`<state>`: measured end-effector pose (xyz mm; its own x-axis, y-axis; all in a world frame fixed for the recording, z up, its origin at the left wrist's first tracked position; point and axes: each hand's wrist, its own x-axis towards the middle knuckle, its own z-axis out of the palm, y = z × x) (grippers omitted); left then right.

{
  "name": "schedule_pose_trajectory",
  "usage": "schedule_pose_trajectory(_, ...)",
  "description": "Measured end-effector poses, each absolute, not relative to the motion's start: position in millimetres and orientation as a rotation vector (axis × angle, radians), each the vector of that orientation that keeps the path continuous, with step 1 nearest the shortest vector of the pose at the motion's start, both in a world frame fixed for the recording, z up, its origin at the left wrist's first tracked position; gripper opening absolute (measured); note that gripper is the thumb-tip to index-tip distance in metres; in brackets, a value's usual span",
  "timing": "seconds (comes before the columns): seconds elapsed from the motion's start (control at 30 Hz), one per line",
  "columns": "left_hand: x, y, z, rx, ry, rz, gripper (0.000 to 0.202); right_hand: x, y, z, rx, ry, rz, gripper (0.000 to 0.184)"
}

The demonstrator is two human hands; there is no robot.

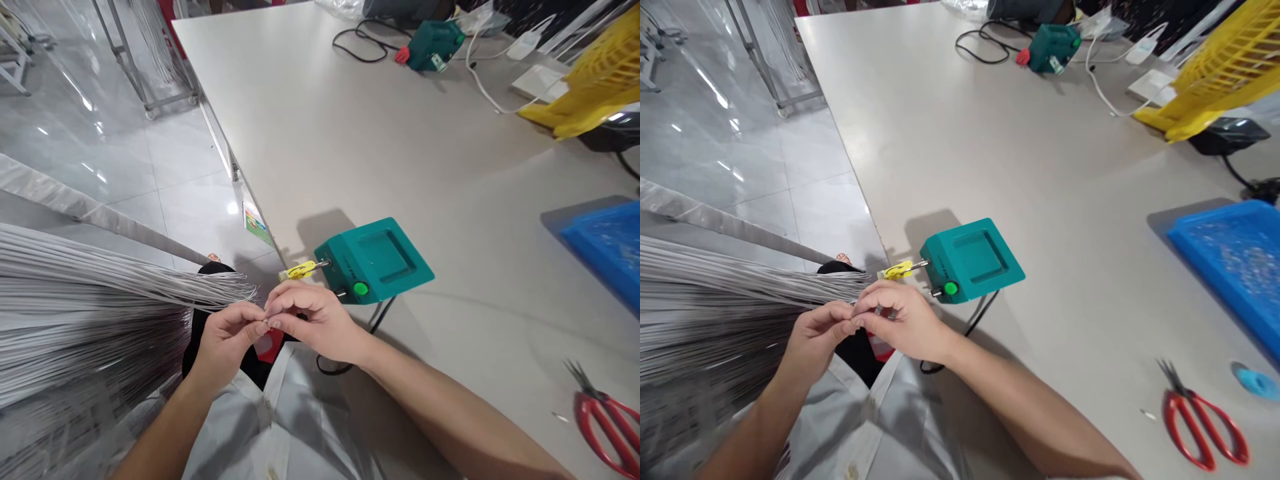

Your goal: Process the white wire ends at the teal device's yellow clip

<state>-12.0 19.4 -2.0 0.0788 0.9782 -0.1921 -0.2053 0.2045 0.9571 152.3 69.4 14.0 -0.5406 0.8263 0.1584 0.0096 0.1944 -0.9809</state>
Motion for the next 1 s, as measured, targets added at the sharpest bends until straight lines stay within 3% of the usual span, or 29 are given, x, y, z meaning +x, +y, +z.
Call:
schedule_pose_trajectory(0.23, 9.2, 19.7, 0.1, 0.412, 0.941, 1.159, 0.005, 141.4, 59.4, 8.5, -0.853, -1.238, 1.746, 0.007)
schedule_pose_trajectory(0.53, 13.3, 9.1, -8.1, 0.549, 1.23, 1.162, 0.011, 139.2, 55.8, -2.0, -1.08, -1.341, 1.514, 0.013)
schedule_pose_trajectory(0.63, 17.1, 7.3, -6.4, 0.64, 1.358, 1.192, 0.009, 142.3, 53.7, -3.4, -1.136, -1.606, 1.238, 0.016)
schedule_pose_trajectory(0.83, 20.2, 4.6, -9.8, 0.931, 1.547, 1.162, 0.011, 153.7, 56.5, -1.2, -0.896, -2.365, 0.199, 0.02)
schedule_pose_trajectory(1.0, 21.4, 3.1, -16.0, 1.018, 1.619, 1.152, 0.013, 157.3, 63.1, -0.6, -0.855, -2.512, 0.111, 0.018)
